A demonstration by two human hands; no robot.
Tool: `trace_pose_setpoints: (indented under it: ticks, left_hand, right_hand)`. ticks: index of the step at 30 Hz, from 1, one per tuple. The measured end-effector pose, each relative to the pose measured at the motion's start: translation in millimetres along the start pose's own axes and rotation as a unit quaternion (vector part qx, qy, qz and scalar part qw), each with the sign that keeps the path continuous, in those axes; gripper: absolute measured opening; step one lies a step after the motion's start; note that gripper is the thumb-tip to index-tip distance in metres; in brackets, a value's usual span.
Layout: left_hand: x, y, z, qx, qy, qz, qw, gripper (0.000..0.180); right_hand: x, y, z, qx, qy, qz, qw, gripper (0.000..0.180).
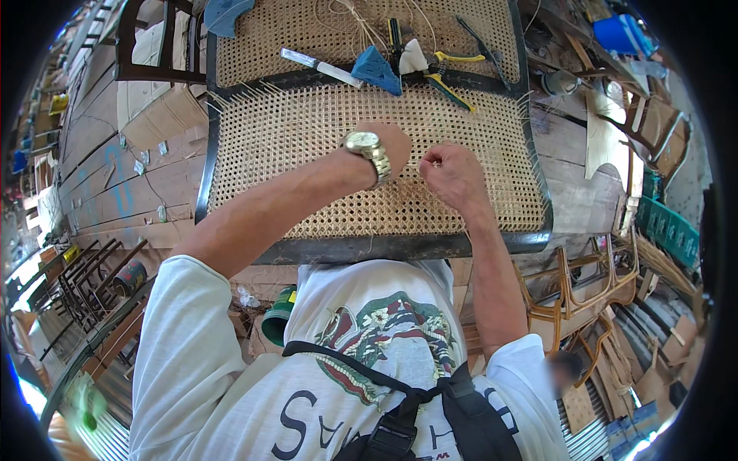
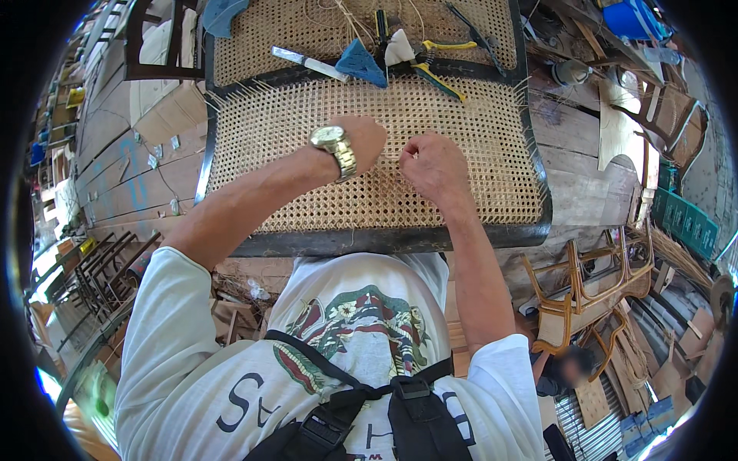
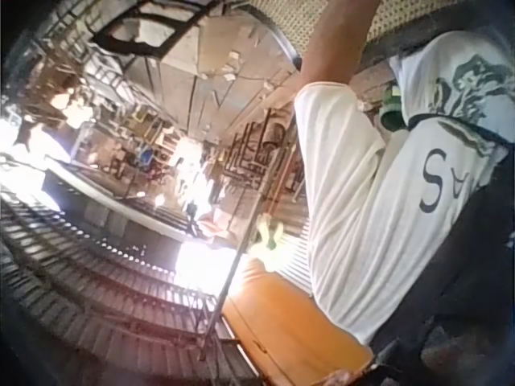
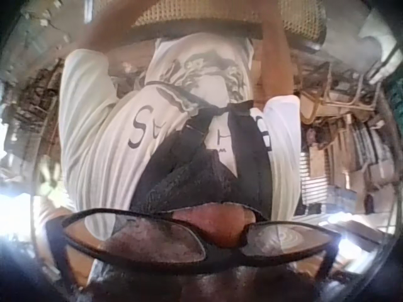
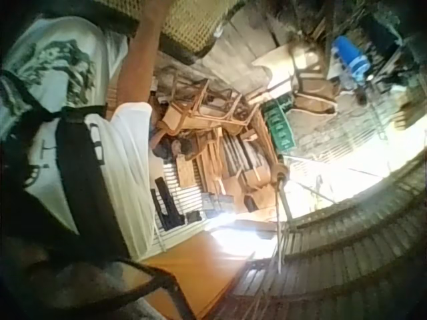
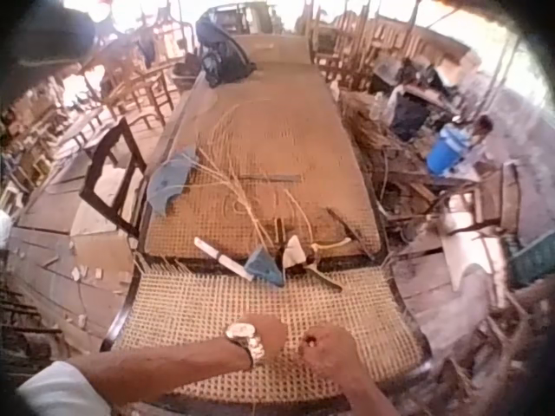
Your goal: Repairing and weaving the rattan seat of a wooden chair using cane strips, a hammer, and pliers.
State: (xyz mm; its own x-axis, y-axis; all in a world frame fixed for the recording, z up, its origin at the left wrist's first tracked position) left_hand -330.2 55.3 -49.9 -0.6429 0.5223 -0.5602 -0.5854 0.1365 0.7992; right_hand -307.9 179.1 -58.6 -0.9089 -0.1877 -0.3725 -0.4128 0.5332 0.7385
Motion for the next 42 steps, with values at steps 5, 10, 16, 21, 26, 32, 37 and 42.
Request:
trace_pose_setpoints:
  ticks: [5, 10, 16, 21, 26, 32, 37, 42]
  left_hand:
    - [3, -31, -32, -0.112, 0.029, -0.012, 0.993, 0.028]
    - [5, -28, -44, -0.158, 0.016, -0.041, 0.986, 0.044]
    - [-33, 59, -80, -0.147, 0.043, 0.069, 0.986, 0.040]
    - [-20, 9, -89, -0.140, 0.091, 0.005, 0.986, 0.028]
    - [-15, -15, -56, -0.098, 0.025, -0.018, 0.995, 0.022]
    - [-3, -3, -38, 0.029, 0.028, -0.037, 0.999, 0.025]
    - [2, 4, -20, 0.041, 0.002, -0.006, 0.999, 0.018]
    - [-11, -40, -35, -0.047, 0.020, 0.040, 0.998, 0.019]
  right_hand:
    - [0, -26, 3, 0.099, 0.019, -0.008, 0.995, 0.016]
    - [0, -16, -17, 0.070, 0.086, 0.015, 0.994, 0.018]
    - [22, -27, -34, 0.576, -0.018, -0.080, 0.813, 0.017]
    - [13, -26, -13, 0.309, 0.017, 0.020, 0.951, 0.015]
    - [12, -19, -11, 0.106, 0.049, 0.075, 0.990, 0.024]
    - [21, -20, 2, 0.125, -0.020, 0.033, 0.991, 0.026]
    - [23, -21, -1, 0.101, -0.032, 0.016, 0.994, 0.027]
    - [22, -31, -7, 0.062, -0.038, -0.009, 0.997, 0.027]
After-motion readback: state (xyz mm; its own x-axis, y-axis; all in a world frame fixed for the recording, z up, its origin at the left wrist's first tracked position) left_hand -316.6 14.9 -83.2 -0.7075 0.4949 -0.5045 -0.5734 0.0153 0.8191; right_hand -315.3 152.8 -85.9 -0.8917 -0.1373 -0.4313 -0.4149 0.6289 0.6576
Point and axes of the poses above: each hand's wrist, its own x-axis towards the middle knuckle, its own y-axis out of the back of the hand, z = x × y, the point moved 7 cm from there along x, towards the middle knuckle, and after that the axes turned 1 degree about x, right-handed, at the moved point
